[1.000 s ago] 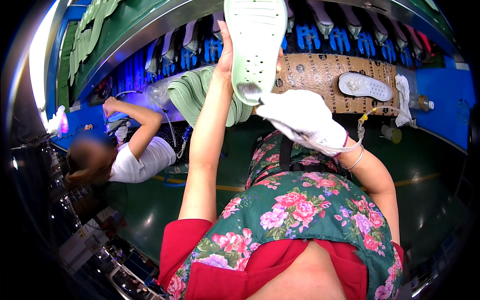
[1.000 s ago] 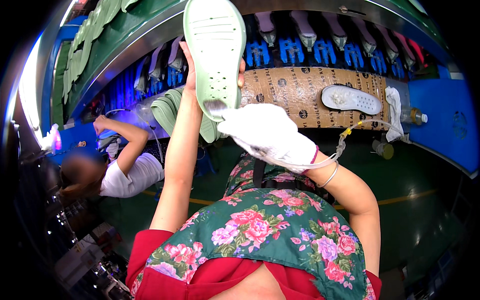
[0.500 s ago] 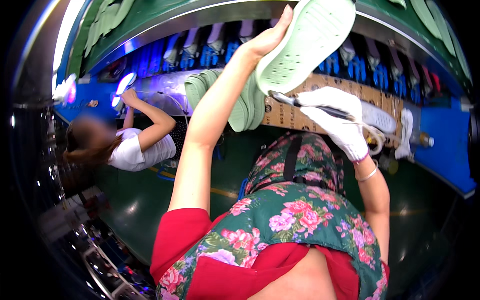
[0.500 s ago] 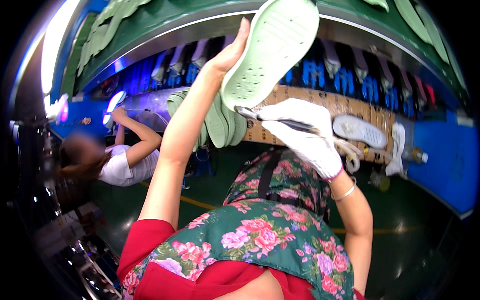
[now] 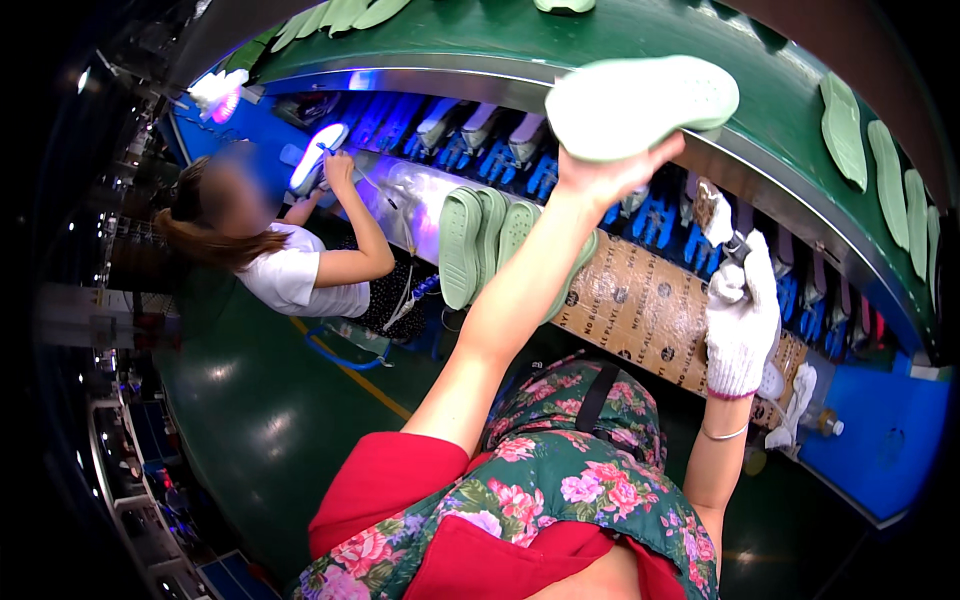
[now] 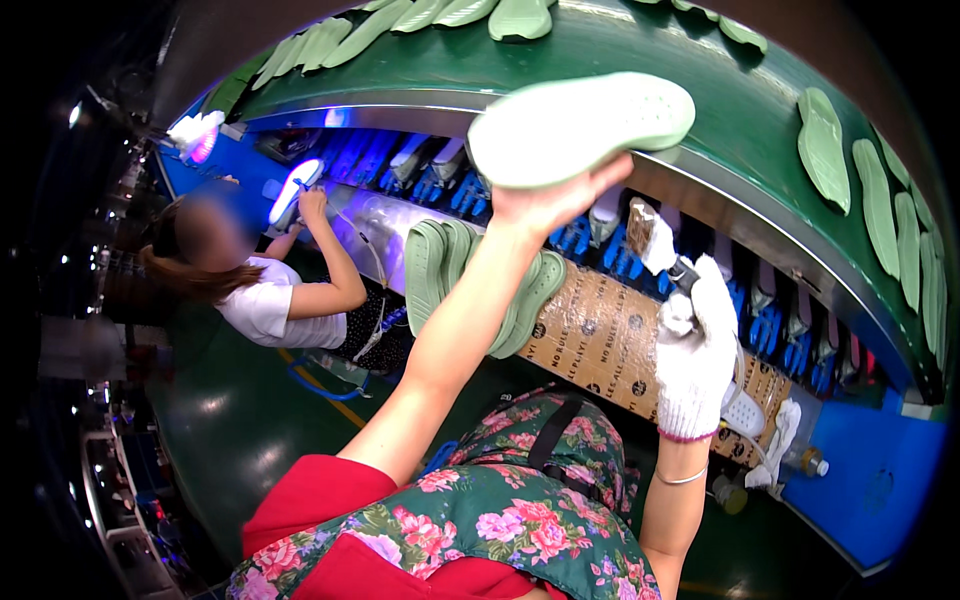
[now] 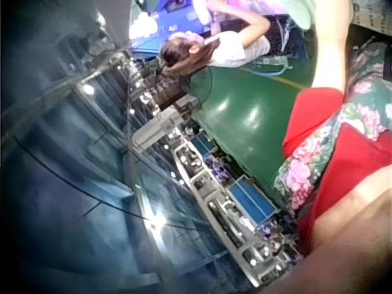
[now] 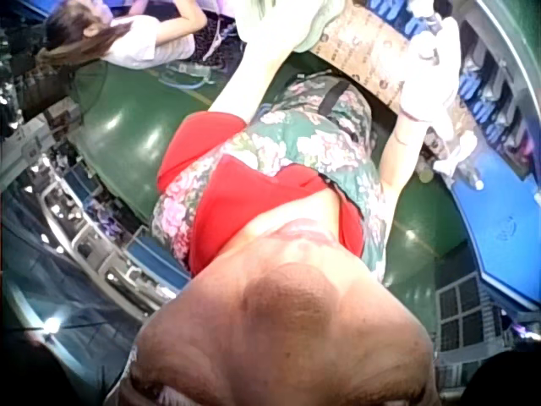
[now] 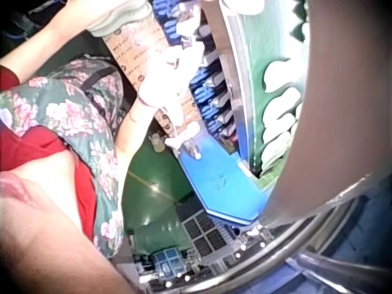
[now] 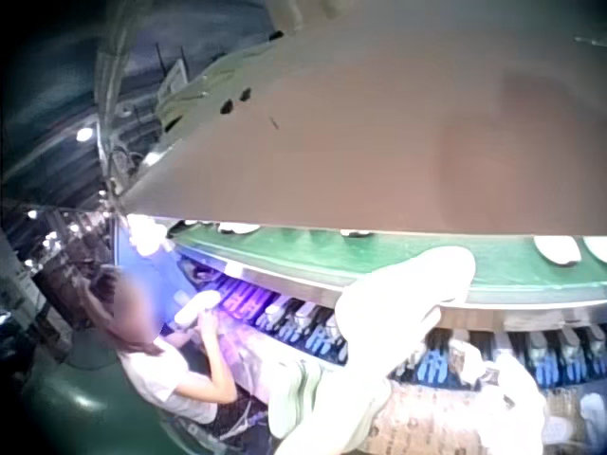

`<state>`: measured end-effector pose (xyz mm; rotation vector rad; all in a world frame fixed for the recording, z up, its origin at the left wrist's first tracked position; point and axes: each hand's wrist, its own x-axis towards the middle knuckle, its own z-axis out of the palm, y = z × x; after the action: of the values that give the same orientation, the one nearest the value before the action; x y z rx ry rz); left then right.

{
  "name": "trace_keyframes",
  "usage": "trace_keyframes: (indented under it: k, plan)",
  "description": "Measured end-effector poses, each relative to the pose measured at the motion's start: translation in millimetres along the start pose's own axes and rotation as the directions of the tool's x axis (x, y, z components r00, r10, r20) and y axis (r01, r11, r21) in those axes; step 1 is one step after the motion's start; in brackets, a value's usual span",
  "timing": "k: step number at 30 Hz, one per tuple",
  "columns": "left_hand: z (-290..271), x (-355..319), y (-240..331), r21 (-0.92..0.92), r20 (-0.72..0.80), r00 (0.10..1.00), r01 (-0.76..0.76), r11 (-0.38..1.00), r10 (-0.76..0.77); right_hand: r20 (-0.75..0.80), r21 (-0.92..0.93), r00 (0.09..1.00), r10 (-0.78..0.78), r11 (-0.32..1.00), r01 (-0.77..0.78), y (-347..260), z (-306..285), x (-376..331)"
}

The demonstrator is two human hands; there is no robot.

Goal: The person applies adhesive to shoe insoles using a brush, moving them onto a conveyor track after each application.

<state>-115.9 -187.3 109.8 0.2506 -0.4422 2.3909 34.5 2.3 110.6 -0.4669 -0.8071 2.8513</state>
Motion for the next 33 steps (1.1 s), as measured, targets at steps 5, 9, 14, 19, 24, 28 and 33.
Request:
trace_keyframes:
  k: [5, 9, 14, 19, 24, 28, 33]
  plan:
    - [10, -72, -43, 0.317, -0.279, 0.959, 0.050, 0.947, 0.043, 0.006, -0.122, 0.996, -0.084, 0.989, 0.084, 5, 2, -10]
    - [-21, -99, -77, 0.394, -0.297, 0.950, 0.027, 0.919, 0.100, 0.200, -0.391, 0.967, -0.155, 0.893, 0.224, 3, 28, -28]
    - [-44, -123, -117, 0.033, -0.257, 0.966, -0.003, 0.999, 0.011, 0.509, -0.710, 0.789, -0.343, 0.351, 0.611, -13, 26, -34]
    - [-55, -132, -139, 0.105, -0.372, 0.928, 0.011, 0.994, 0.029, 0.615, -0.707, 0.690, -0.381, 0.120, 0.697, -18, 22, -34]
    - [-81, -151, -139, 0.567, -0.502, 0.842, 0.146, 0.811, 0.199, 0.803, -0.578, 0.481, -0.352, -0.265, 0.772, -10, 14, -33]
    - [-79, -147, -137, 0.536, -0.525, 0.830, 0.153, 0.831, 0.186, 0.735, -0.657, 0.607, -0.302, -0.097, 0.748, -1, 12, -47]
    - [-79, -142, -129, 0.502, -0.512, 0.828, 0.071, 0.862, 0.230, 0.380, -0.745, 0.816, -0.436, 0.378, 0.549, 9, 12, -46]
